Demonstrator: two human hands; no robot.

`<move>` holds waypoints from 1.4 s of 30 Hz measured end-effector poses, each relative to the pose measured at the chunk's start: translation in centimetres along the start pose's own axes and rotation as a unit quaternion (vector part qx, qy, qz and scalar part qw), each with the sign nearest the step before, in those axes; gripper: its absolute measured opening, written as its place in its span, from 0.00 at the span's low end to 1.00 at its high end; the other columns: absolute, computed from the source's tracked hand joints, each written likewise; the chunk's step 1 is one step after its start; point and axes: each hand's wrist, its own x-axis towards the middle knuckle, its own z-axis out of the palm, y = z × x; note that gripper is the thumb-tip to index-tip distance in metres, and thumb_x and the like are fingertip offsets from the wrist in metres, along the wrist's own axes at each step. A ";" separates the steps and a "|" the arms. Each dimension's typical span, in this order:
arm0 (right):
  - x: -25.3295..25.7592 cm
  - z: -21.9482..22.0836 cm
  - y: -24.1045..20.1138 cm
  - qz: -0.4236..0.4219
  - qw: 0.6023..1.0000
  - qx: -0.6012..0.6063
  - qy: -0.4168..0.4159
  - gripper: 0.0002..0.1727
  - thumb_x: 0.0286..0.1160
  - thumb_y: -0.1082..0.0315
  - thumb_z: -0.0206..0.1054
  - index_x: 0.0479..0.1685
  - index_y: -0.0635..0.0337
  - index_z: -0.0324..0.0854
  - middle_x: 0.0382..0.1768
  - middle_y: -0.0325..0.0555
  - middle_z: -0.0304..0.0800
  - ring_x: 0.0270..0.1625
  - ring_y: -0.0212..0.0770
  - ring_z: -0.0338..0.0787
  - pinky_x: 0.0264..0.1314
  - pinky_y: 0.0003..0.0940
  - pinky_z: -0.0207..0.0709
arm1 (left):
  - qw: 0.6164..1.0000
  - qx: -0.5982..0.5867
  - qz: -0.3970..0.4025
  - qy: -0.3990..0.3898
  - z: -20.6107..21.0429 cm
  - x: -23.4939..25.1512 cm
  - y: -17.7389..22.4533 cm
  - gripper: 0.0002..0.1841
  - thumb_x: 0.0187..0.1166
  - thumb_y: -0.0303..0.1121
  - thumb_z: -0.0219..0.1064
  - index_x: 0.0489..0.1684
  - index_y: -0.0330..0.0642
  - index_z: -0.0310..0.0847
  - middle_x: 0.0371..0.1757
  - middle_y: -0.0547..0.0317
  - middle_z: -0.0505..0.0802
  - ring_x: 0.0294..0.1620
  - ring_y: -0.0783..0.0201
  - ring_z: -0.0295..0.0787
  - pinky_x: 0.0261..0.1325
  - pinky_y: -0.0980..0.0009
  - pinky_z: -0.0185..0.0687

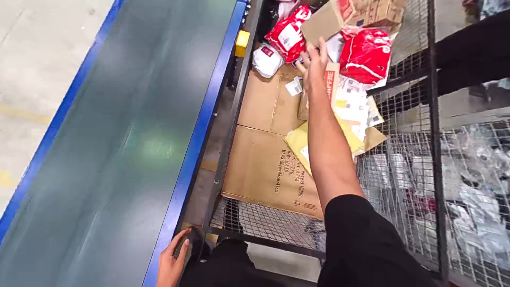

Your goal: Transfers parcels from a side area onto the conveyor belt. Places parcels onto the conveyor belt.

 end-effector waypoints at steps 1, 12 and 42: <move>-1.8 1.2 0.7 0.000 1.000 -0.015 -0.016 0.38 0.87 0.56 0.60 0.93 0.55 0.50 0.79 0.53 0.76 0.73 0.49 0.85 0.68 0.50 0.85 | 1.000 -0.003 -0.001 0.012 0.1 -0.9 0.0 0.18 0.83 0.30 0.62 0.65 0.29 0.84 0.61 0.47 0.94 0.63 0.61 0.93 0.73 0.60 0.85; -39.0 21.1 5.3 0.040 0.891 -0.092 -0.443 0.26 0.86 0.68 0.57 0.80 0.68 0.65 0.65 0.54 0.89 0.61 0.44 0.93 0.63 0.42 0.88 | 0.907 0.155 -0.010 0.391 -6.9 -14.7 -2.3 0.16 0.84 0.30 0.62 0.64 0.34 0.86 0.63 0.46 0.93 0.68 0.56 0.89 0.75 0.56 0.83; -67.6 11.6 -3.2 0.337 0.851 0.052 -0.400 0.60 0.60 0.32 0.69 0.91 0.56 0.46 0.59 0.40 0.90 0.53 0.33 0.93 0.56 0.36 0.90 | 0.942 -0.298 -0.003 0.152 -15.1 -14.4 1.5 0.47 0.77 0.52 0.61 0.98 0.52 0.39 0.93 0.51 0.60 0.86 0.59 0.68 0.79 0.57 0.77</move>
